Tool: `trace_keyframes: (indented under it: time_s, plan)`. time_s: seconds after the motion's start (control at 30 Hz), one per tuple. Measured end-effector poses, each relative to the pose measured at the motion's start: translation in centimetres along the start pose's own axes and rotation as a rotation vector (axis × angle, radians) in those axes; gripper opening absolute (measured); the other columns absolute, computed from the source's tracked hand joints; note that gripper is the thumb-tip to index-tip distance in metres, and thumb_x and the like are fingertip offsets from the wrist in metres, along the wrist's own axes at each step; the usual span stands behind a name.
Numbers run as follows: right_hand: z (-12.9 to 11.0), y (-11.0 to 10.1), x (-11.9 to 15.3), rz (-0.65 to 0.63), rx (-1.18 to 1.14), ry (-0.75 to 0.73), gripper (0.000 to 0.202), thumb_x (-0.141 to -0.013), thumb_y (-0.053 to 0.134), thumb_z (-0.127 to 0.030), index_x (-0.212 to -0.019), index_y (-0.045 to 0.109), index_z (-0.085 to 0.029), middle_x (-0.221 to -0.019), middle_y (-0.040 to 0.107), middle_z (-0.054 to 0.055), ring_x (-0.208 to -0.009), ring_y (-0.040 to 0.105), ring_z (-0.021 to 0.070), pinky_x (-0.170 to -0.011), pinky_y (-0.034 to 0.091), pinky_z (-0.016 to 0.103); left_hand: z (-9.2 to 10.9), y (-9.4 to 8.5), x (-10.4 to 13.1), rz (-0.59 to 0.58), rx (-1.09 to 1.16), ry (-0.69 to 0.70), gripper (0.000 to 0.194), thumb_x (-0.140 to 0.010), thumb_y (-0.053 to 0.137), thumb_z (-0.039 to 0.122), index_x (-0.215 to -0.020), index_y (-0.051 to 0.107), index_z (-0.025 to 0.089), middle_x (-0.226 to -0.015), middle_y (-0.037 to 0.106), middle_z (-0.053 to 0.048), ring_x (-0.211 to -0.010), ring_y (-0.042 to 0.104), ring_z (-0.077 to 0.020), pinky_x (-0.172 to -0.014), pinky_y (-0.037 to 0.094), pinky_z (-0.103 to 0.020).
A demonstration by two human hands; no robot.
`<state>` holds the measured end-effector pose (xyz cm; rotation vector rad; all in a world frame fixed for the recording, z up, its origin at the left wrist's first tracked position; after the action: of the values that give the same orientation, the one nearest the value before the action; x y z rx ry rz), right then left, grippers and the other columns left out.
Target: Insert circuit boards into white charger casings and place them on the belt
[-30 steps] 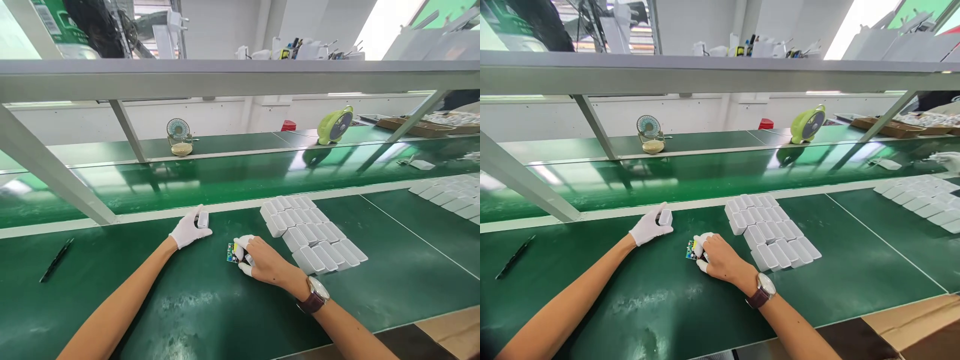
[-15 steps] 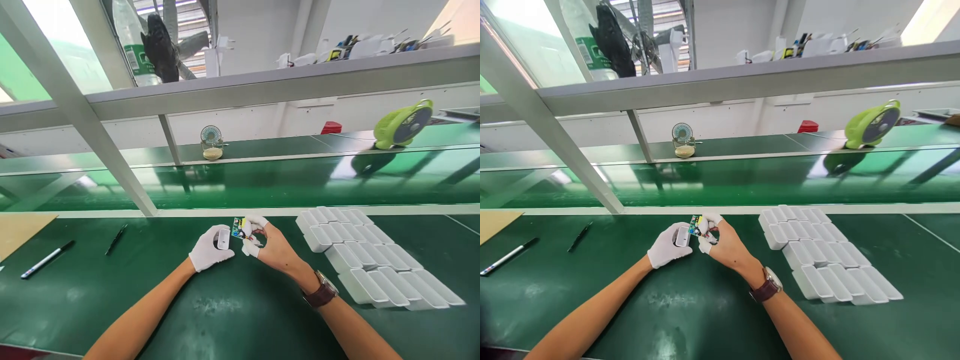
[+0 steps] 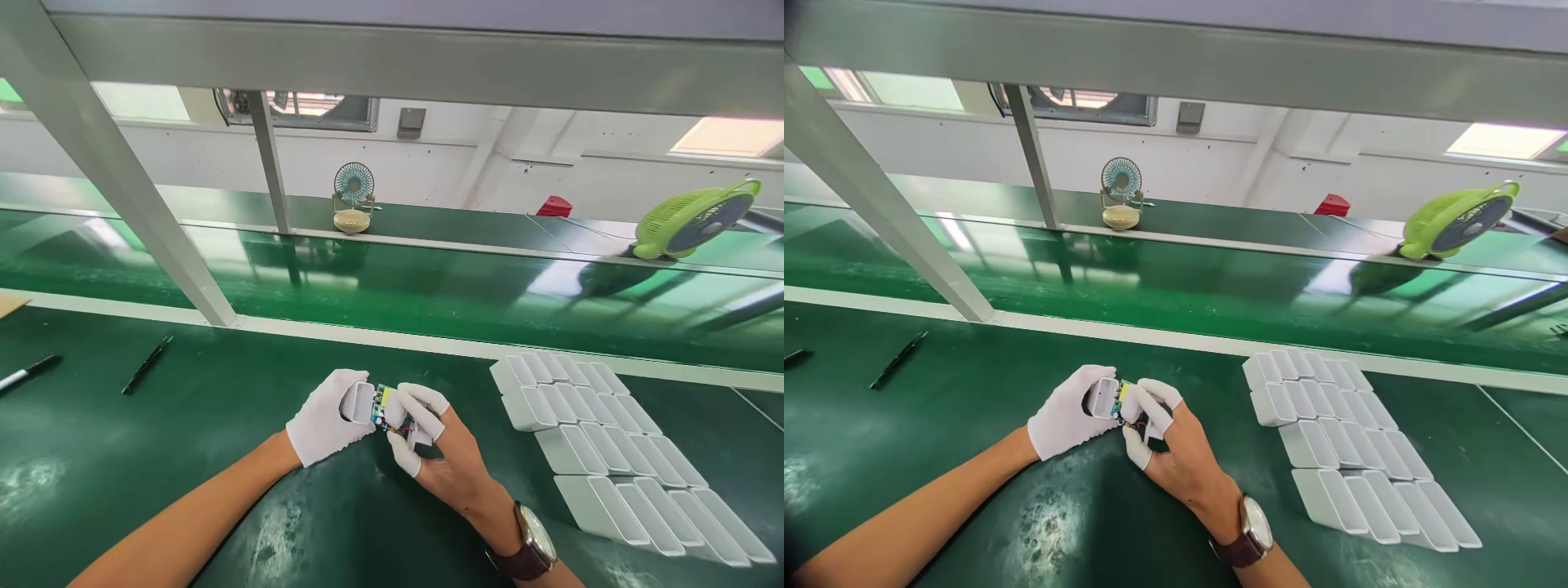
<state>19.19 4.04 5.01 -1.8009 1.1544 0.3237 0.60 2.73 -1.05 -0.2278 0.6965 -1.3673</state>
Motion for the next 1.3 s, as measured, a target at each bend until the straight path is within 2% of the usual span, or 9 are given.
trace_keyframes:
  time_s: [0.07,0.27,0.47,0.67,0.87,1.0,1.17,1.3]
  plan:
    - [-0.2,0.4,0.1,-0.052,0.024,-0.008,0.062,-0.090,0.058,-0.008,-0.146,0.043,-0.029,-0.123,0.061,0.012,-0.103,0.068,0.0194,-0.065,0.063,0.022,0.0,0.1,0.1,0.013,-0.013,0.068,0.066,-0.069,0.081,0.025,-0.127,0.051,0.025,-0.121,0.063,-0.009,-0.104,0.068,-0.0243,-0.088,0.059,-0.038]
    - [0.2,1.2,1.0,-0.171,0.108,0.028,0.065,-0.094,0.058,-0.017,-0.152,0.031,-0.029,-0.132,0.061,0.015,-0.115,0.066,0.0265,-0.087,0.064,0.038,0.3,0.4,0.5,0.012,-0.053,0.163,0.066,-0.073,0.076,0.021,-0.132,0.047,0.026,-0.119,0.061,-0.009,-0.102,0.067,-0.0234,-0.086,0.059,-0.037]
    - [1.6,2.1,1.4,-0.310,0.034,0.300,0.060,-0.092,0.057,-0.021,-0.148,0.036,-0.027,-0.121,0.069,0.011,-0.086,0.072,0.0225,-0.078,0.064,0.039,0.7,0.8,0.9,0.028,-0.132,0.203,0.062,-0.077,0.073,0.022,-0.133,0.046,0.026,-0.123,0.059,-0.012,-0.111,0.064,-0.0263,-0.093,0.057,-0.041]
    - [1.5,2.2,1.6,-0.309,0.091,0.286,0.066,-0.092,0.057,-0.022,-0.152,0.030,-0.027,-0.130,0.064,0.013,-0.108,0.069,0.0290,-0.088,0.062,0.045,0.7,0.9,1.1,0.034,-0.162,0.218,0.058,-0.081,0.071,0.025,-0.133,0.045,0.024,-0.124,0.058,-0.014,-0.110,0.064,-0.0264,-0.091,0.057,-0.040]
    - [1.4,2.5,1.7,-0.307,0.064,0.298,0.071,-0.094,0.054,-0.020,-0.157,0.022,-0.027,-0.126,0.067,0.012,-0.091,0.072,0.0246,-0.078,0.064,0.041,0.2,1.2,1.2,0.007,-0.149,0.203,0.057,-0.082,0.072,0.024,-0.132,0.046,0.025,-0.126,0.058,-0.012,-0.116,0.062,-0.0255,-0.097,0.055,-0.040]
    - [1.1,2.5,1.6,-0.290,0.047,0.287,0.071,-0.095,0.052,-0.019,-0.158,0.018,-0.026,-0.132,0.064,0.014,-0.096,0.071,0.0238,-0.082,0.064,0.040,0.2,1.1,1.1,0.020,-0.126,0.154,0.050,-0.082,0.072,0.026,-0.127,0.050,0.025,-0.122,0.061,-0.011,-0.114,0.063,-0.0255,-0.098,0.055,-0.040]
    - [0.9,2.4,1.5,-0.295,0.054,0.295,0.070,-0.095,0.052,-0.018,-0.158,0.020,-0.027,-0.132,0.063,0.014,-0.098,0.071,0.0246,-0.086,0.064,0.041,0.8,1.0,0.8,0.032,-0.103,0.153,0.041,-0.081,0.071,0.025,-0.118,0.054,0.024,-0.117,0.065,-0.010,-0.110,0.065,-0.0249,-0.094,0.056,-0.039]
    - [0.9,2.4,1.5,-0.276,0.049,0.279,0.069,-0.096,0.051,-0.019,-0.157,0.020,-0.027,-0.130,0.064,0.013,-0.100,0.071,0.0250,-0.087,0.063,0.042,0.5,0.9,0.9,0.031,-0.105,0.121,0.041,-0.081,0.071,0.026,-0.119,0.055,0.025,-0.119,0.064,-0.010,-0.110,0.065,-0.0245,-0.095,0.056,-0.039]
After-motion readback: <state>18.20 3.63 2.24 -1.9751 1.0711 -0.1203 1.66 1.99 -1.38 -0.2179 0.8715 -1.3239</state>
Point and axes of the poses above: each hand's wrist, its own x-axis away from the middle knuckle, its own y-axis out of the palm, z = x × y, the point moved 6 cm from there along -x, towards the middle knuckle
